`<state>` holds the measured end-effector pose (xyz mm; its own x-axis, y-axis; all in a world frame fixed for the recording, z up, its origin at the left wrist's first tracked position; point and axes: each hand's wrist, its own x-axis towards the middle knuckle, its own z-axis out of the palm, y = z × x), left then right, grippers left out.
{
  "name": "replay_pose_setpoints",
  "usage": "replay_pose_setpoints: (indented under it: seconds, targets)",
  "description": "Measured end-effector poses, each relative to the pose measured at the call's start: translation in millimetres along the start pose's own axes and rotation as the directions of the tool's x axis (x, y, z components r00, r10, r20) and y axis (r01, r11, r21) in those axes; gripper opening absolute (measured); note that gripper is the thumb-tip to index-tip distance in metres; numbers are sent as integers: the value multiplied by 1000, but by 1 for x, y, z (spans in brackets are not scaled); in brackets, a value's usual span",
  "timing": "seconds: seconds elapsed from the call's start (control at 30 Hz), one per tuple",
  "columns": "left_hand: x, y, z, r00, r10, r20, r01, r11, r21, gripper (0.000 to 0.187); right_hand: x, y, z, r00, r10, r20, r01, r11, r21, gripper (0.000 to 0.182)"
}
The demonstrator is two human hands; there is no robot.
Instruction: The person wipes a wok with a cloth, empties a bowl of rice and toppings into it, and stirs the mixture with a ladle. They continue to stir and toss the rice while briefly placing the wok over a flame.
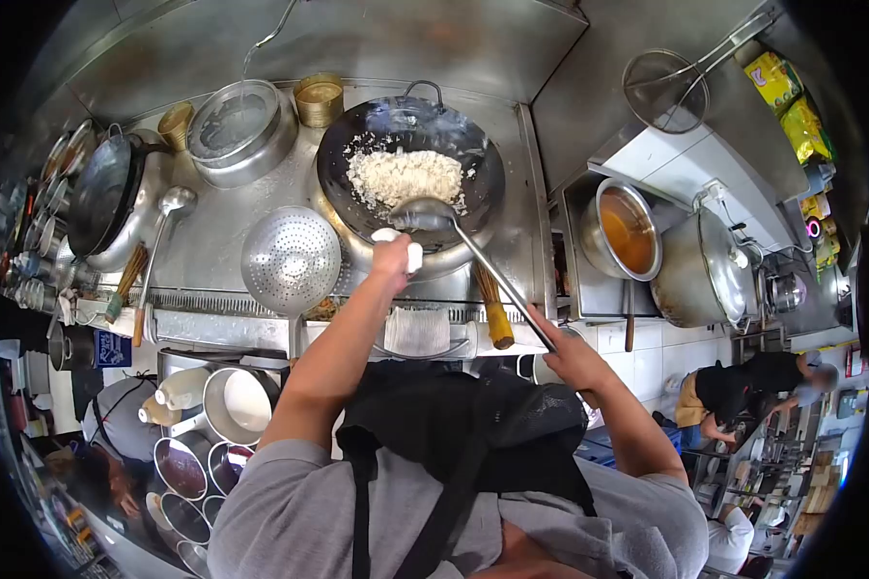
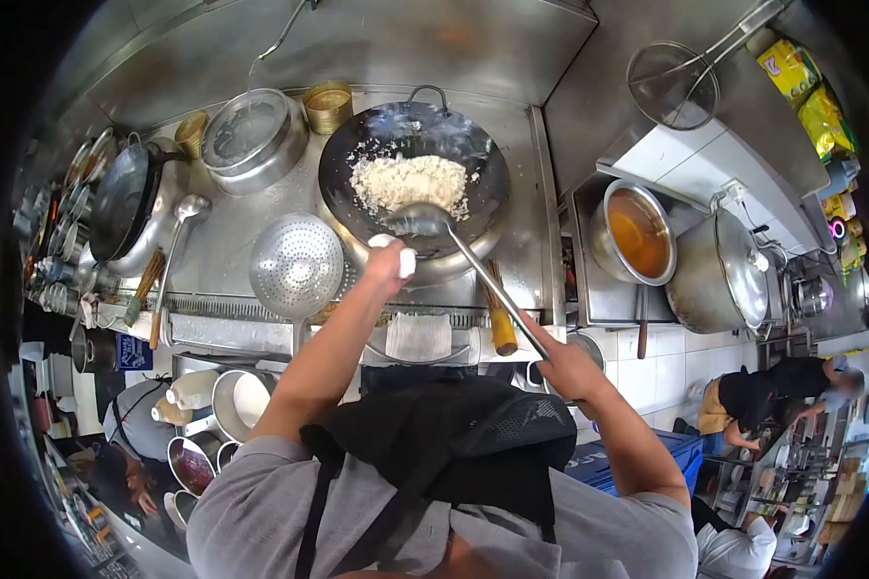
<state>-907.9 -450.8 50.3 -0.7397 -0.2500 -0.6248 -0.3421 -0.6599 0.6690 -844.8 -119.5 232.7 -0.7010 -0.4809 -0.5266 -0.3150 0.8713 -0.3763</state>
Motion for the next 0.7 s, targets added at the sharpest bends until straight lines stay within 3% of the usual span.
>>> replay_pose_setpoints:
  seconds: [0.03, 0.1, 0.27, 0.37, 0.4, 0.47, 0.53, 0.57, 0.63, 0.7]
  targets:
    - [5, -6, 0, 1000, -11, -29, 10, 1000, -8, 13, 16, 1, 3, 1000, 7, 1, -7, 1000, -5, 91]
    - [19, -18, -5, 999, 22, 48, -19, 998, -61, 12, 66, 3, 8, 956, 294, 17, -275, 912, -304, 95]
    - [25, -25, -3, 992, 125, 24, -122, 988, -90, 11, 153, -25, 22, 956, 208, -207, -268, 904, -332, 97]
    - [33, -28, -4, 985, 174, -6, -173, 979, -107, 12, 105, -49, 36, 940, 325, -104, -341, 900, -271, 96]
    - [34, -30, -4, 982, 188, -27, -190, 973, -132, 13, 77, -44, 45, 955, 286, -84, -298, 913, -278, 96]
    - [39, -32, -5, 983, 181, -16, -182, 977, -114, 13, 47, -30, 37, 966, 247, -72, -257, 922, -290, 96]
    - [38, -28, -7, 993, 118, 28, -116, 990, -82, 13, 38, -23, 24, 945, 327, -1, -306, 885, -350, 97]
    - [37, -27, -8, 993, 117, 32, -114, 991, -76, 13, 50, -15, 21, 961, 258, -98, -275, 865, -419, 97]
    - [38, -27, -9, 994, 98, 46, -95, 993, -77, 14, 98, 0, 14, 938, 273, -213, -337, 861, -380, 96]
    - [38, -27, -11, 992, 115, 51, -112, 992, -59, 13, 132, -12, 12, 927, 272, -259, -357, 851, -386, 95]
